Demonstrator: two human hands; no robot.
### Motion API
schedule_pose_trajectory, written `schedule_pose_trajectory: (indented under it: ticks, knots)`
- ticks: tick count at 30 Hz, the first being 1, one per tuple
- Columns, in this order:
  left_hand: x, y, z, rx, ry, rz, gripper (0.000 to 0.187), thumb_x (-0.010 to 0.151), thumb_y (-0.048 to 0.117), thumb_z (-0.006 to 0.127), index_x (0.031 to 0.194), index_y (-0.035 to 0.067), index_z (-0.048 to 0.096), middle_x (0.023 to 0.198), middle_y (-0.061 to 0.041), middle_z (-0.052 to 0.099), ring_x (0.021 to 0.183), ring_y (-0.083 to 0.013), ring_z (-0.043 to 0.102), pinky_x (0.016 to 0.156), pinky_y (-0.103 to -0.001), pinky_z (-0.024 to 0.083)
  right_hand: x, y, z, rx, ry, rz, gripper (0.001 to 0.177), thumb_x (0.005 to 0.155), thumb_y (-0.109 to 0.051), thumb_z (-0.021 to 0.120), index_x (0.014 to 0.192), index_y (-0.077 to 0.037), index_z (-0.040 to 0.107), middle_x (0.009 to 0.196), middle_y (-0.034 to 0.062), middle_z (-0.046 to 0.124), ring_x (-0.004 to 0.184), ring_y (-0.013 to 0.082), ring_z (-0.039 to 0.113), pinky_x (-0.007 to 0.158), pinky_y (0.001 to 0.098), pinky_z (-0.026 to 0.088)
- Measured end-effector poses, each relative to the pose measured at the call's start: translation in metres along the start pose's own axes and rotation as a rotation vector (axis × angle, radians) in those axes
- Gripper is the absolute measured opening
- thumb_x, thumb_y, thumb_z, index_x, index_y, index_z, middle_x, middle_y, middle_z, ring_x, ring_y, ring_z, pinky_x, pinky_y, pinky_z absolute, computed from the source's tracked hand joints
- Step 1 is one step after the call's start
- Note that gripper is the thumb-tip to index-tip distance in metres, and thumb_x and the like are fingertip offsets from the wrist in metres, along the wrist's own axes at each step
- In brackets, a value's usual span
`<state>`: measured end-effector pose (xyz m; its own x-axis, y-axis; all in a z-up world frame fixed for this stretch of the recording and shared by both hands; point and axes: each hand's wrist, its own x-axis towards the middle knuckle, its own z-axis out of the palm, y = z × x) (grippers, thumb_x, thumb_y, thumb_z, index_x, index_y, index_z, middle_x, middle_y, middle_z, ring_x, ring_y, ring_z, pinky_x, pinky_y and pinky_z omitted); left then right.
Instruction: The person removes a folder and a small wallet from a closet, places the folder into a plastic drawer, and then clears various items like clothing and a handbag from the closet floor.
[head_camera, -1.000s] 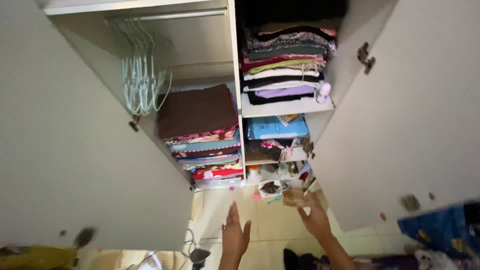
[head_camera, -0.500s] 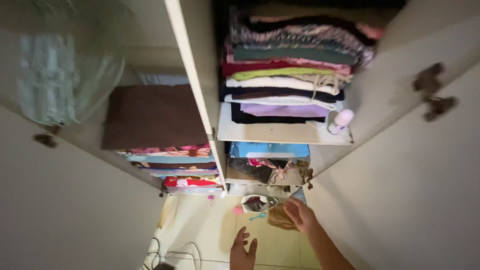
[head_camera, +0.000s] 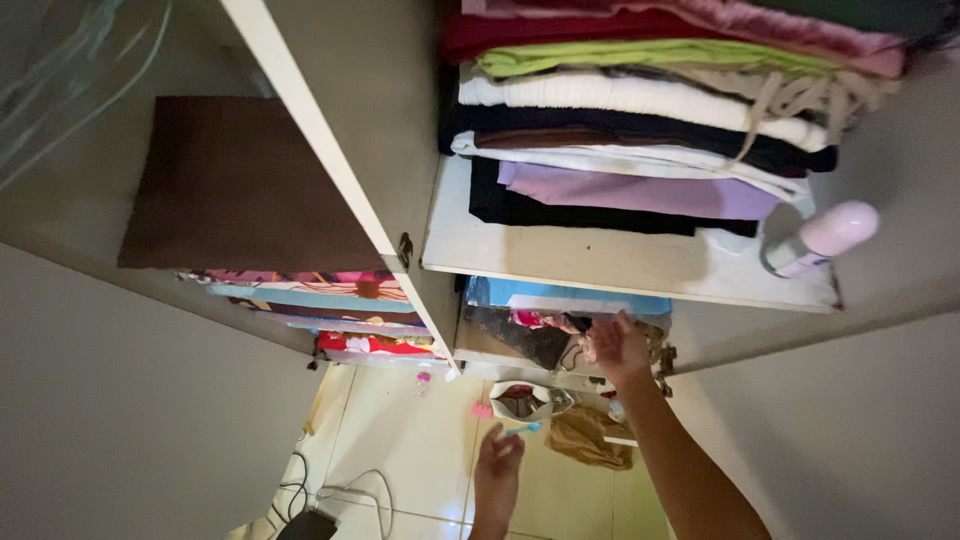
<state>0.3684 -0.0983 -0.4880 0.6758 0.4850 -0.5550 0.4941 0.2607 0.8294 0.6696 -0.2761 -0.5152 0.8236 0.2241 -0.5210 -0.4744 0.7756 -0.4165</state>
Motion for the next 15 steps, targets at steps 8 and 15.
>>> schedule_pose_trajectory:
  ticks: [8,15]
  knots:
    - [0.097,0.085,0.042,-0.513,-0.104,-0.078,0.066,0.091,0.025,0.072,0.148,0.008,0.046,0.123,-0.009,0.068,0.109,-0.0195,0.065,0.091,-0.034,0.053,0.048,0.003,-0.011,-0.192,0.201,0.135,0.047,0.104,-0.046,0.060,0.071,-0.012,0.058,0.060,0.0029,0.064,0.050,0.0155,0.063,0.046,0.0312,0.052]
    - [0.134,0.126,0.098,-0.637,-0.222,-0.166,0.054,0.089,0.035,0.078,0.132,0.006,0.063,0.126,-0.002,0.070,0.109,-0.0141,0.066,0.090,-0.033,0.054,-0.020,0.031,-0.037,-0.217,0.215,0.111,0.023,0.106,-0.026,0.060,0.088,-0.012,0.066,0.070,0.0044,0.069,0.056,0.0129,0.065,0.054,0.0269,0.056]
